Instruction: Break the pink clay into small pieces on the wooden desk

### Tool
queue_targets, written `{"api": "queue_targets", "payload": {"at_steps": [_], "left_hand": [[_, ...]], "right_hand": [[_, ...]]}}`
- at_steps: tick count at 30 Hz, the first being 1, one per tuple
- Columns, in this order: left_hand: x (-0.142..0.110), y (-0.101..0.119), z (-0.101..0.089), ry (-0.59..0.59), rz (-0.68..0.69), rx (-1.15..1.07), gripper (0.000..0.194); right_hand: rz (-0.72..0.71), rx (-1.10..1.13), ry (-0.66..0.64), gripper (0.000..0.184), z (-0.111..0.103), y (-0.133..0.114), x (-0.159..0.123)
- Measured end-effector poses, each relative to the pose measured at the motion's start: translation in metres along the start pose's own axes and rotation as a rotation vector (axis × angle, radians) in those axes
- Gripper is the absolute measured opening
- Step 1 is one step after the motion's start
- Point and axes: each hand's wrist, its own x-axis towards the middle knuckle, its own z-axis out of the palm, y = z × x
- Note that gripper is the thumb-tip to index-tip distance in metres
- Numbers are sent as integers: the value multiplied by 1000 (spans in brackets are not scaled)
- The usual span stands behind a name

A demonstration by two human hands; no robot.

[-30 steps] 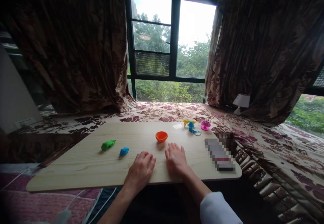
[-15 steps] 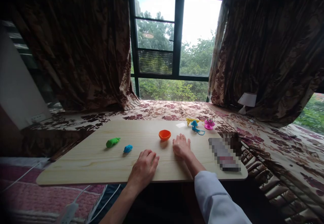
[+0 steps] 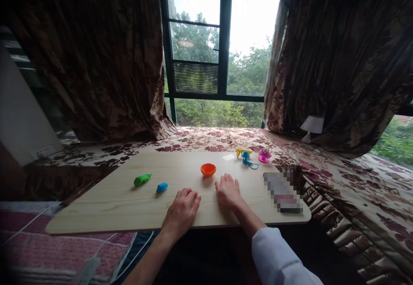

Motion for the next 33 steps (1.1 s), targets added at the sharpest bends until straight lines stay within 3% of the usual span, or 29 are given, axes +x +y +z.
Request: {"api": "queue_targets", "payload": {"at_steps": [3,5,11,13,16,21,24,31,33], "left_hand": [[1,0,0,3,-2,1,26],[1,-1,1,5,-5,-4,25],[0,-2,2,1,-14,-20,26],[0,-1,2,-3,-11,-21,26],[0,0,2,-6,-5,-17,26],[2,3,1,-8,-1,-6,26],[3,3,1,-4,-3,-5,26],[1,2,1,4,-7,-19,25],[1,2,2,4,-6,-21,25]], "right_hand": [[47,-10,46,31,-2,12,28],[23,-10,50,30,-1,10,22],[-210,6,-21,42,3,-19,-64],[-252,4,-38,43,3,-24,-77],[-177,-22,-49,44,1,-17,-59],[-31,-49,-7,32,-3,16,12],[-22,-61,6,30,-4,24,24],[-190,-40,-40,43,3,-4,-45],[-210,-37,-61,44,3,-5,-51]]}}
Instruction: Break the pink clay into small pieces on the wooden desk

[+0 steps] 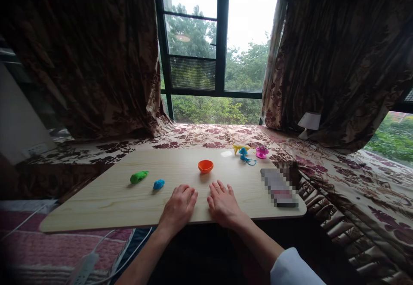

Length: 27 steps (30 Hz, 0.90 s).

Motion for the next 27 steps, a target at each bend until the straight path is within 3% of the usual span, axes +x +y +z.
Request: {"api": "queue_targets", "payload": {"at_steps": [7,9,16,18,27], "left_hand": [[1,0,0,-5,4,9,25],[1,0,0,-1,1,9,25],[1,-1,1,0,-6,2,25],[1,-1,1,-2,-7,4,25],[2,1,1,-7,-4,20,27]], "right_hand": [[155,-36,33,31,-14,42,58],[161,-40,36,30,-17,44,63],[-3,-2,-26,45,-4,-4,4],[-11,7,-39,47,-2,-8,-1],[160,-27,5,32,-15,46,65]]}}
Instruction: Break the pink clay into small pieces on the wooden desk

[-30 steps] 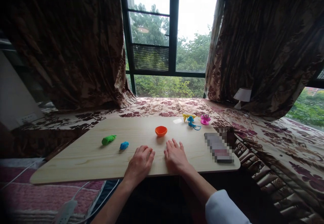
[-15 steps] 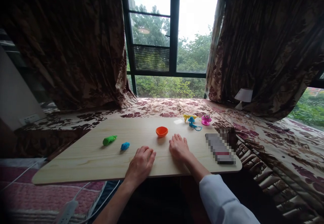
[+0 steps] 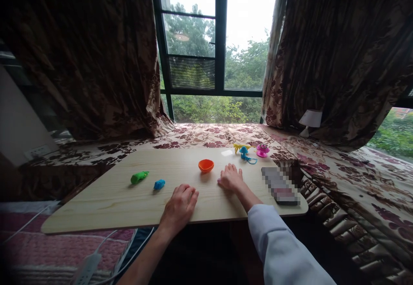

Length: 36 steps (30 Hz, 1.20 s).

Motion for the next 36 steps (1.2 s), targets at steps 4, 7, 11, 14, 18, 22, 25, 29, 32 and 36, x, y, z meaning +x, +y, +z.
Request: {"api": "queue_targets", "payload": {"at_steps": [4,7,11,14,18,22,25,29,32,36], "left_hand": [[0,0,0,9,-4,-5,26],[-1,-1,0,9,-1,-9,26],[-1,-2,2,8,1,-5,26],[0,-2,2,3,4,1,26],[0,-1,2,2,2,6,25],[-1,-1,1,11,1,3,24],[-1,-2,2,17,1,-2,24],[-2,-1,3,19,0,-4,25],[-1,-1,3,16,-1,3,25],[0,-1,2,2,-3,12,26]], "right_hand": [[-87,15,3,37,3,-18,-28],[-187,33,-7,44,8,-40,-64],[-213,35,16,45,10,-49,-77],[-119,23,69,42,8,-33,-49],[-32,0,104,30,2,-5,-8],[-85,-6,119,32,1,-14,-19],[-193,7,94,38,5,-41,-56],[-288,33,56,47,11,-63,-86],[-211,46,67,47,13,-50,-67],[-31,35,127,34,10,-13,-15]]}}
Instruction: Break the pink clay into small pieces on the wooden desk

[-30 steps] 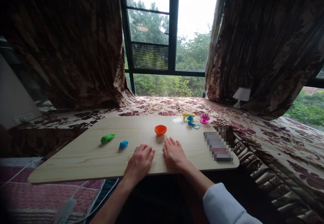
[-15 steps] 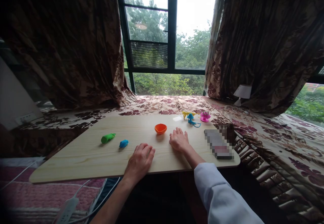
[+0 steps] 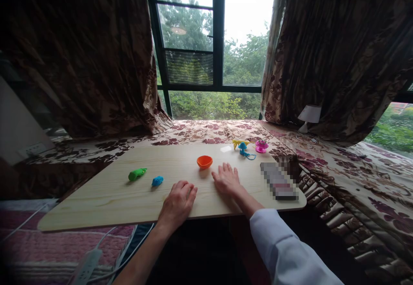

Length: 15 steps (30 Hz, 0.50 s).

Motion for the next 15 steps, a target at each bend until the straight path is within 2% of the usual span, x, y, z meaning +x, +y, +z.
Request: {"api": "queue_targets", "payload": {"at_steps": [2,4,11,13,15], "left_hand": [[0,0,0,-4,-3,2,26],[1,0,0,-4,-6,2,26],[0,0,1,-1,-2,-8,26],[-1,0,1,-7,-1,-11,27],[-1,0,1,-12,-2,-14,27]], "right_hand": [[46,-10,20,29,0,12,15],[37,-10,25,29,1,10,15],[-219,34,-75,48,0,-43,-54],[-257,46,-101,50,-1,-46,-59],[-242,54,-107,49,-2,-38,-50]]}}
